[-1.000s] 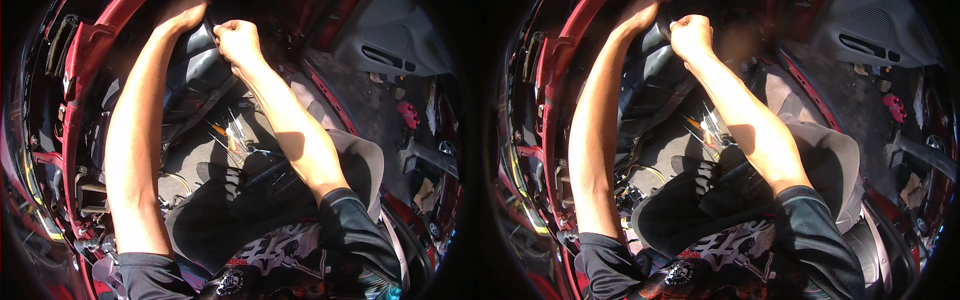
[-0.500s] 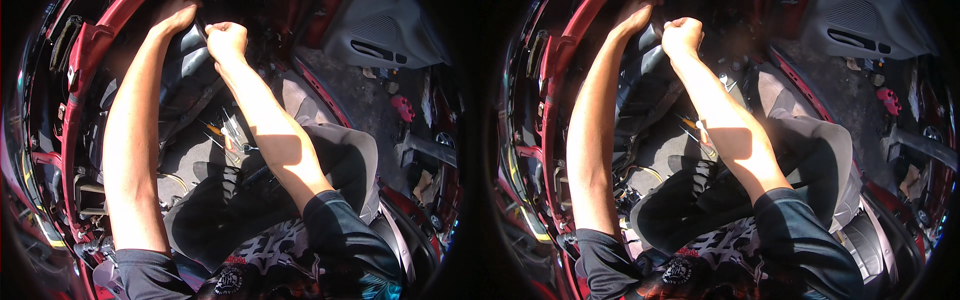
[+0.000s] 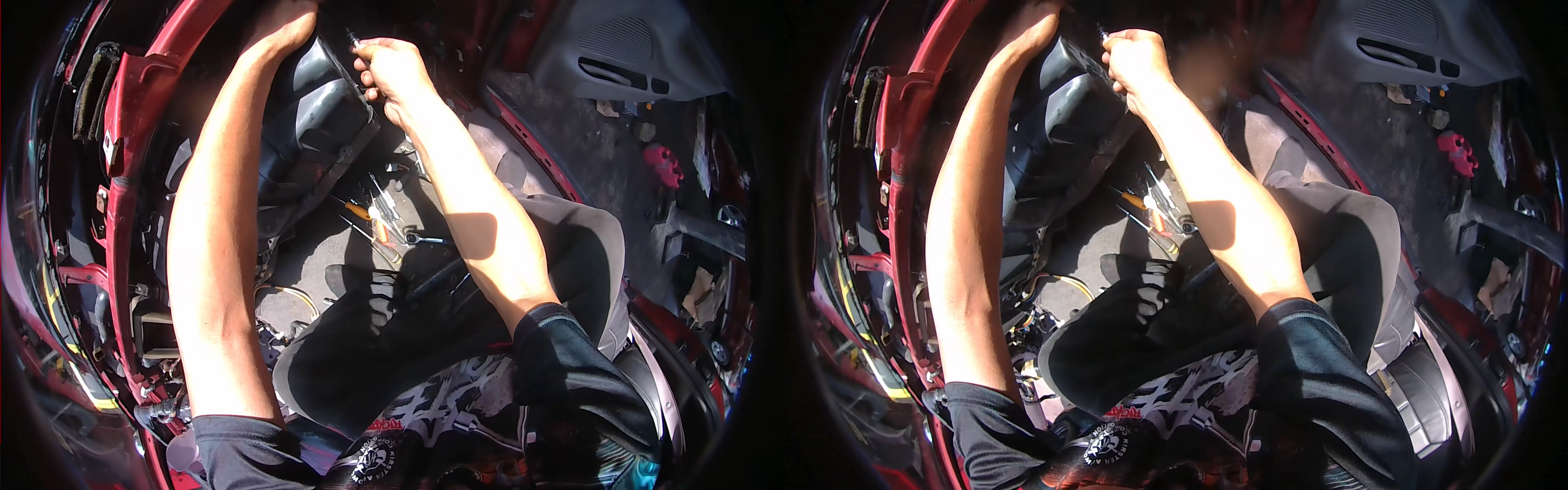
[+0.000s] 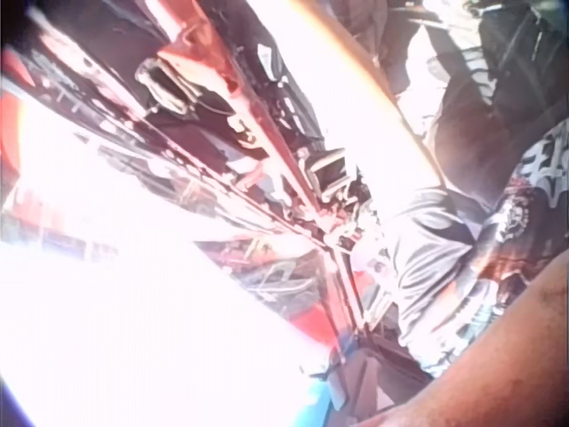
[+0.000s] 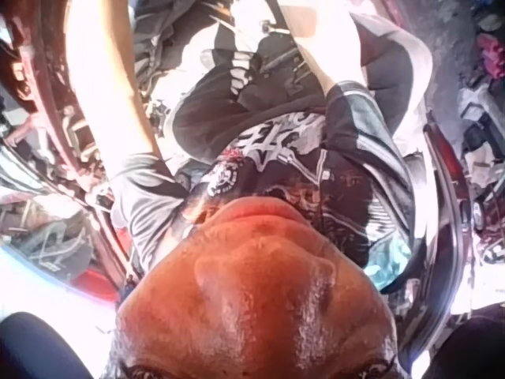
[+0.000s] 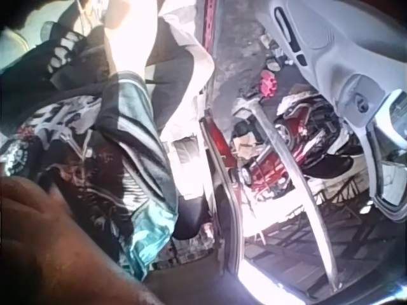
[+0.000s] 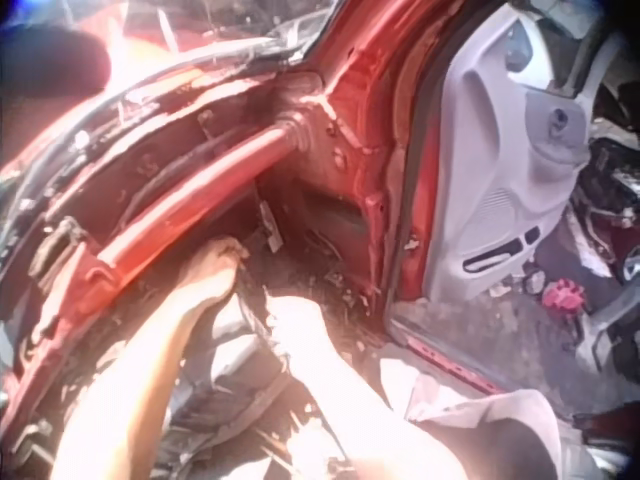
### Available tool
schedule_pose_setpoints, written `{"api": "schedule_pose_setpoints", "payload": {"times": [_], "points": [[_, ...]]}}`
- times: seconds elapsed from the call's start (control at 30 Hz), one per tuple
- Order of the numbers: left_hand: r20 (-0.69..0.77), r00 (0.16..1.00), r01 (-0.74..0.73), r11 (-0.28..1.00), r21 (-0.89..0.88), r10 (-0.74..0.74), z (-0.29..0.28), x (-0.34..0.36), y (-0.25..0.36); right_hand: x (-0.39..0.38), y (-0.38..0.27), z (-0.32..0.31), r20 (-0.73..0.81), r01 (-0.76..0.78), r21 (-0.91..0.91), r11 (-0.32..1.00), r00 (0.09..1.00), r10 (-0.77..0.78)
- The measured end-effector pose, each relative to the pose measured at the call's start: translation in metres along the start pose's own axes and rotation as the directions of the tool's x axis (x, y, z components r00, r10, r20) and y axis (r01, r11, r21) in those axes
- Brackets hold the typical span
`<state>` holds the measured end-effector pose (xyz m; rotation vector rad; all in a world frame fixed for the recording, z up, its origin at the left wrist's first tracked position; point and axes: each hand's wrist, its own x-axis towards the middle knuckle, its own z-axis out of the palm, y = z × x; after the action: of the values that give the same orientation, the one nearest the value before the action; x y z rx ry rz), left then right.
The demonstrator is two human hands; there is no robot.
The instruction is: The person removes screws and bolts from a car's interior housing using a socket extension and a ratchet wrench, then pulls and loosens the plastic casing by hand.
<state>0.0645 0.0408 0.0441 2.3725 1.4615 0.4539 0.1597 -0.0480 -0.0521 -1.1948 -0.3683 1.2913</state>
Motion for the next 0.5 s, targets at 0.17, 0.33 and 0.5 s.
{"api": "schedule_pose_setpoints", "payload": {"times": [0.17, 0.33, 0.5], "points": [[-0.002, 0.998, 0.059, 0.998, -0.033, -0.059, 0.002, 0.013, -0.018, -0.012, 0.013, 0.012, 0.040, 0.090, -0.080, 0.993, 0.995, -0.087], [0.057, 0.990, 0.131, 0.987, -0.097, -0.126, 0.006, 0.012, -0.001, 0.004, 0.012, 0.012, -0.005, 0.208, -0.241, 0.948, 0.977, -0.215], [0.076, 0.988, 0.142, 0.988, -0.060, -0.137, -0.003, 0.008, -0.006, 0.000, -0.010, 0.020, 0.096, -0.155, 0.198, 0.968, 0.986, 0.138]]}}
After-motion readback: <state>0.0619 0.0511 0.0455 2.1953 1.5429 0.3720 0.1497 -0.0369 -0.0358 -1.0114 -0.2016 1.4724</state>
